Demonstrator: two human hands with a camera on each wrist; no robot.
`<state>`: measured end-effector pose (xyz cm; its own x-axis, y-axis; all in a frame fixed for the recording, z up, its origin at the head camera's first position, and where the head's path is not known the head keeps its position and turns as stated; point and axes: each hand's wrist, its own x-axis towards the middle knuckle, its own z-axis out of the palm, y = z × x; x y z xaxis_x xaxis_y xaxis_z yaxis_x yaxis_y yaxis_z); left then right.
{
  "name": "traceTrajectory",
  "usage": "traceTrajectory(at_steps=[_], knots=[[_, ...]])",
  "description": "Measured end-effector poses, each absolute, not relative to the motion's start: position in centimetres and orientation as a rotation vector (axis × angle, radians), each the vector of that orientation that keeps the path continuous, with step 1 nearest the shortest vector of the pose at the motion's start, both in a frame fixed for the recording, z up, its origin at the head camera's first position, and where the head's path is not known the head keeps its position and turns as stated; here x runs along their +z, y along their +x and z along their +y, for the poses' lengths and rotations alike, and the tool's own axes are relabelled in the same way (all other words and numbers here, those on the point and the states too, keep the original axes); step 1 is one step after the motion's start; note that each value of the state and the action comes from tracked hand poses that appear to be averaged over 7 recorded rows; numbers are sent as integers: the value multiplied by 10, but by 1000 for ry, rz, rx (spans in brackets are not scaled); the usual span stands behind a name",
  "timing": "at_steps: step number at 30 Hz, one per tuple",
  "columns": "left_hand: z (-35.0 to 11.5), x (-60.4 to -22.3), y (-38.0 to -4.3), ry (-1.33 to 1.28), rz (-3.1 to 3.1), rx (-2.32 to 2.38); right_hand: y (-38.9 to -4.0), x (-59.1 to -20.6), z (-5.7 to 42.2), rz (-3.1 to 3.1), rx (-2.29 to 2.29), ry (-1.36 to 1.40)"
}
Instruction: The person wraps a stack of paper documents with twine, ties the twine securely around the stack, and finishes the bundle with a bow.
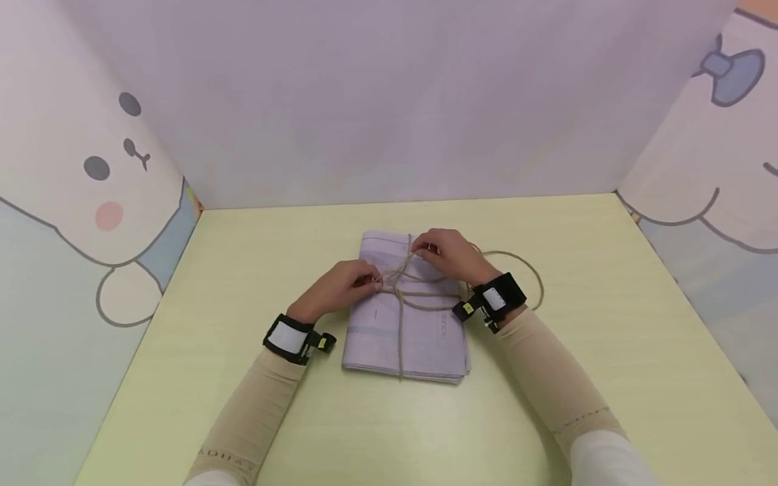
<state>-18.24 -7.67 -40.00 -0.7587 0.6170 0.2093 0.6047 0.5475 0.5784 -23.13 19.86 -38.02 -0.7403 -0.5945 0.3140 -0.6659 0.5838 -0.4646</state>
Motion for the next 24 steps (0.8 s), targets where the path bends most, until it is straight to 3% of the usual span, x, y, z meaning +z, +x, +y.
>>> traceTrajectory(at_steps=[12, 19, 24], knots=[[-79, -398, -183, 1115, 2708, 1071, -235, -388, 195, -2706, 906, 1176], [-80, -400, -184, 1108, 2710, 1061, -235, -388, 203, -2744, 886, 1044], [-80, -399, -184, 1106, 2711, 1060, -235, -386, 201, -2719, 955, 1104]])
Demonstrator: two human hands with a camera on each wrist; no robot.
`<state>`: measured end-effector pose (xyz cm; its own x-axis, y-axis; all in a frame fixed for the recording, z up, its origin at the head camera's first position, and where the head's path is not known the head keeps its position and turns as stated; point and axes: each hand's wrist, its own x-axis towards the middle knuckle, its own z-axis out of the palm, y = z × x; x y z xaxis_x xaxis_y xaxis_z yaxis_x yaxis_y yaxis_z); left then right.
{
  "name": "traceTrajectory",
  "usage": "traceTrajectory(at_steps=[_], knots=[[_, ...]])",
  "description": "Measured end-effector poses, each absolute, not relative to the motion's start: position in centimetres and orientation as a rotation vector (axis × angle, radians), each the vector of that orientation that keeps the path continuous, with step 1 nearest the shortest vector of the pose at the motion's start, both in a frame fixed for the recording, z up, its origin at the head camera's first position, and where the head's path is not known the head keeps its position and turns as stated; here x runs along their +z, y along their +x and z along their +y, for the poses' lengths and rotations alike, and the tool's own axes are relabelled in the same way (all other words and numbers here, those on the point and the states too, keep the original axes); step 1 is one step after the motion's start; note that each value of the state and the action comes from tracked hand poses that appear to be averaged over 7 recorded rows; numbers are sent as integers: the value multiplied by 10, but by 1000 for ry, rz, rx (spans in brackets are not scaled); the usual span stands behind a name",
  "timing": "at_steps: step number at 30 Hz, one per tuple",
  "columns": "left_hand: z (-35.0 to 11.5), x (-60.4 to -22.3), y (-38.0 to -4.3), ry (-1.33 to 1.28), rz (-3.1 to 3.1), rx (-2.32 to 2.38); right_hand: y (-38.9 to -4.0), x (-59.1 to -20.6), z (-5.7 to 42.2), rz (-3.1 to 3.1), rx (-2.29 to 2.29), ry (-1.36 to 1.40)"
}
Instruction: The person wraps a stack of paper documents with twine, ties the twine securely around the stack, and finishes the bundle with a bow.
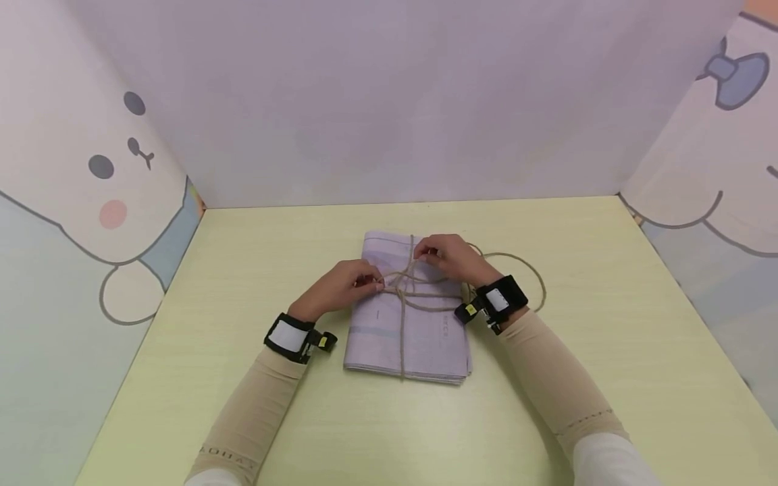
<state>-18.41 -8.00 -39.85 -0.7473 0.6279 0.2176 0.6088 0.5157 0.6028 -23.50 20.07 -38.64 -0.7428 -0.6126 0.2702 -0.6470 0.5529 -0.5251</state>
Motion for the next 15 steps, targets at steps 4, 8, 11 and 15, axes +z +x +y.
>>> traceTrajectory(at_steps=[4, 8, 11, 15], knots=[[-80, -398, -184, 1104, 2709, 1066, -234, -386, 199, -2731, 1012, 1077], [-80, -399, -184, 1107, 2706, 1071, -234, -386, 199, -2755, 1126, 1054], [-80, -399, -184, 1110, 2716, 1059, -232, -386, 196, -2783, 1226, 1104], [-80, -398, -183, 1110, 2724, 1059, -228, -385, 191, -2828, 1315, 1158]])
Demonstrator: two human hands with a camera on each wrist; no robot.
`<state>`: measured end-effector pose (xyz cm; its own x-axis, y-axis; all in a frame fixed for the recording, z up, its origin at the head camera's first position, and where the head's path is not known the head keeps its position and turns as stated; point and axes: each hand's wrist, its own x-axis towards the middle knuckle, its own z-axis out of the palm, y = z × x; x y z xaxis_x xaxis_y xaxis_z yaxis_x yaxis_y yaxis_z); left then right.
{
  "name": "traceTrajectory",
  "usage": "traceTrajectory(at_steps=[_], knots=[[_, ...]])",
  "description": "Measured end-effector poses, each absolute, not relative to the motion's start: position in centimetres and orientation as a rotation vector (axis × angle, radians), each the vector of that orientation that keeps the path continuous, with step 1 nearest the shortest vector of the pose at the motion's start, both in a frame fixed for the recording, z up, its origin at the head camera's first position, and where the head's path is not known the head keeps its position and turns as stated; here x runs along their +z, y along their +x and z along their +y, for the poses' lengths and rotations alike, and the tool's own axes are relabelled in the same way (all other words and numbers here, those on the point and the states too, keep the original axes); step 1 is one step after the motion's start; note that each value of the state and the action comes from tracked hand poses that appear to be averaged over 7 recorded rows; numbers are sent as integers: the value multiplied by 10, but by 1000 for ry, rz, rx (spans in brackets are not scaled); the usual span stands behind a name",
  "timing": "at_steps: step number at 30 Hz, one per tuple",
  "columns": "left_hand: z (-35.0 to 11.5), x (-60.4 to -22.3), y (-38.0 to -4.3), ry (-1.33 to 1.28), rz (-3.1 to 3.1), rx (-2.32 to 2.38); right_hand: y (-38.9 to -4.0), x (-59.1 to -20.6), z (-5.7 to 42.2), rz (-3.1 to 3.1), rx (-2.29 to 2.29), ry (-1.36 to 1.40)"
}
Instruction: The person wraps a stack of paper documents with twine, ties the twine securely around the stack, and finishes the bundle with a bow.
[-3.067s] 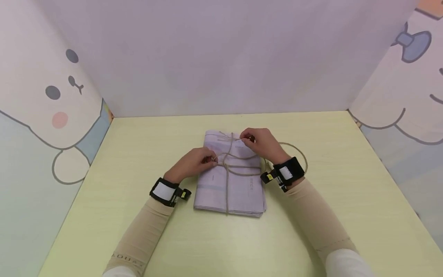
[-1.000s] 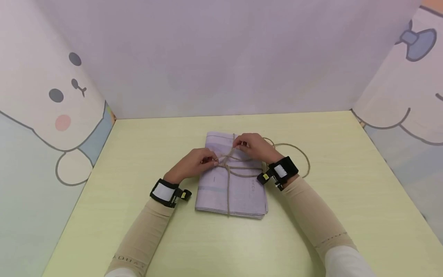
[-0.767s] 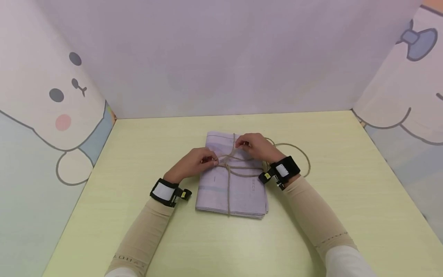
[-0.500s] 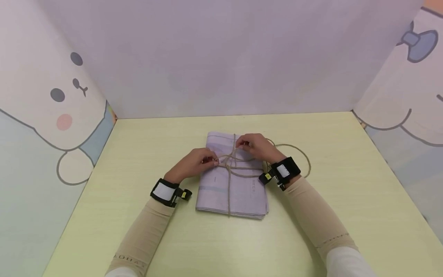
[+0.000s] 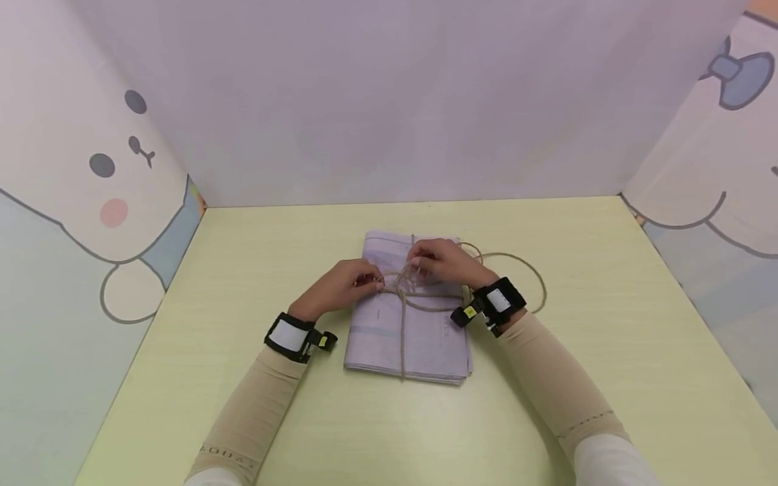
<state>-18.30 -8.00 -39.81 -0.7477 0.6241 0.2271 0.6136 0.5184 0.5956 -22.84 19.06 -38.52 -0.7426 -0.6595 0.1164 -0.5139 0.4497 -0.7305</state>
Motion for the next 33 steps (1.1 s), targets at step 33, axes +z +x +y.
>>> traceTrajectory(at_steps=[33], knots=[[-58, -405, -176, 991, 2907, 1005, -217, -390, 178, 2442, -1176, -1175]])
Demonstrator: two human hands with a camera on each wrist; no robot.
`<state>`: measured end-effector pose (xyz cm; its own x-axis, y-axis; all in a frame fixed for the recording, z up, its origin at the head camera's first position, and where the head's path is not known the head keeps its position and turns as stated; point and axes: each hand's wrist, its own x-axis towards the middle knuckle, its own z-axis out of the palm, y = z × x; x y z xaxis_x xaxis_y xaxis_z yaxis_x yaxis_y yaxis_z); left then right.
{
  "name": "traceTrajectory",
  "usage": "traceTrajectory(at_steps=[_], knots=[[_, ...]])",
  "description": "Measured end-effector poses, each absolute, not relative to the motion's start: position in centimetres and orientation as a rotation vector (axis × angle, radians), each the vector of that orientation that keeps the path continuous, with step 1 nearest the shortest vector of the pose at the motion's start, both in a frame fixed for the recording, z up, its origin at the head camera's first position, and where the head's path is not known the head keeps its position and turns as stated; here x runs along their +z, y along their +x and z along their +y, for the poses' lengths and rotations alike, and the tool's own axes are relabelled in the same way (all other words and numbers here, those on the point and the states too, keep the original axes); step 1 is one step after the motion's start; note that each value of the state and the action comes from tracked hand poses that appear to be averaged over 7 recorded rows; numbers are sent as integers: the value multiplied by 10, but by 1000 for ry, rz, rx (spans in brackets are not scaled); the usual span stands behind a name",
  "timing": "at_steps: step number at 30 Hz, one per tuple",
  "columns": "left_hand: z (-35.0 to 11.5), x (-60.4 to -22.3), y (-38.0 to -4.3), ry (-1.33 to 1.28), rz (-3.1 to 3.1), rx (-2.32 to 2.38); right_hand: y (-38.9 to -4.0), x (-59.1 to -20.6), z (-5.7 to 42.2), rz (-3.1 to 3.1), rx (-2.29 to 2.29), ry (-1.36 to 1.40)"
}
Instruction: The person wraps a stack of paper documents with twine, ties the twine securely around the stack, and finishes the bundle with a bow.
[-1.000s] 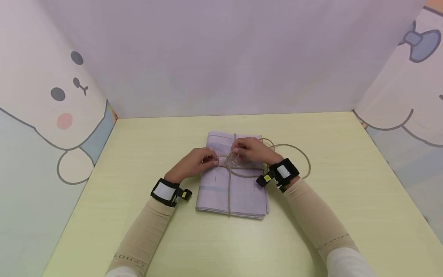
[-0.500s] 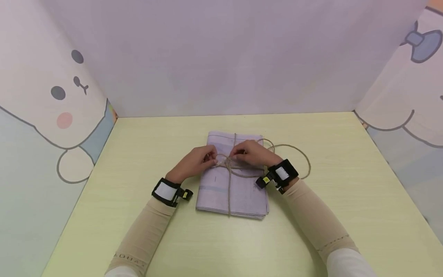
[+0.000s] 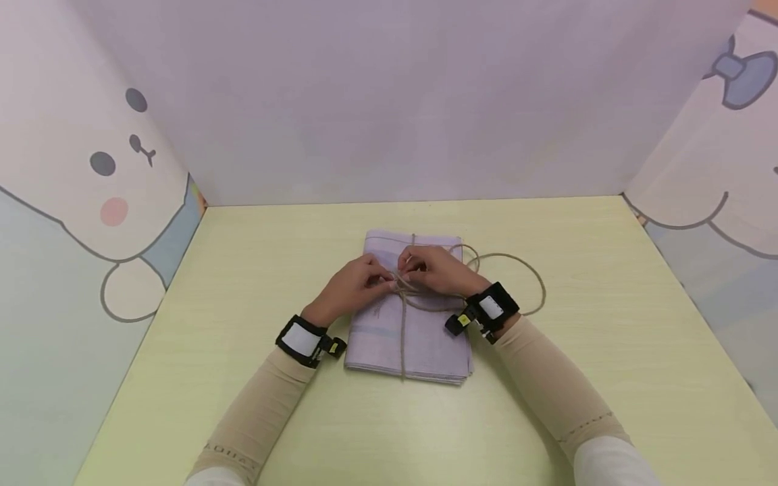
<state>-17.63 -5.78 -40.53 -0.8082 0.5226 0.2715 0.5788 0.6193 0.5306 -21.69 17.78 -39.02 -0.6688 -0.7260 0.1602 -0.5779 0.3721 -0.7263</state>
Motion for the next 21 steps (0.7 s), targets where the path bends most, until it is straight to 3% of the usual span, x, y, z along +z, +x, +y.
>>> traceTrajectory(at_steps=[9, 21], knots=[[-54, -403, -176, -927, -2741, -936, -224, -377, 204, 2657, -1201, -1199], [-73, -395, -179, -956, -2614, -1348, -226, -347, 271, 2827, -1334, -869]])
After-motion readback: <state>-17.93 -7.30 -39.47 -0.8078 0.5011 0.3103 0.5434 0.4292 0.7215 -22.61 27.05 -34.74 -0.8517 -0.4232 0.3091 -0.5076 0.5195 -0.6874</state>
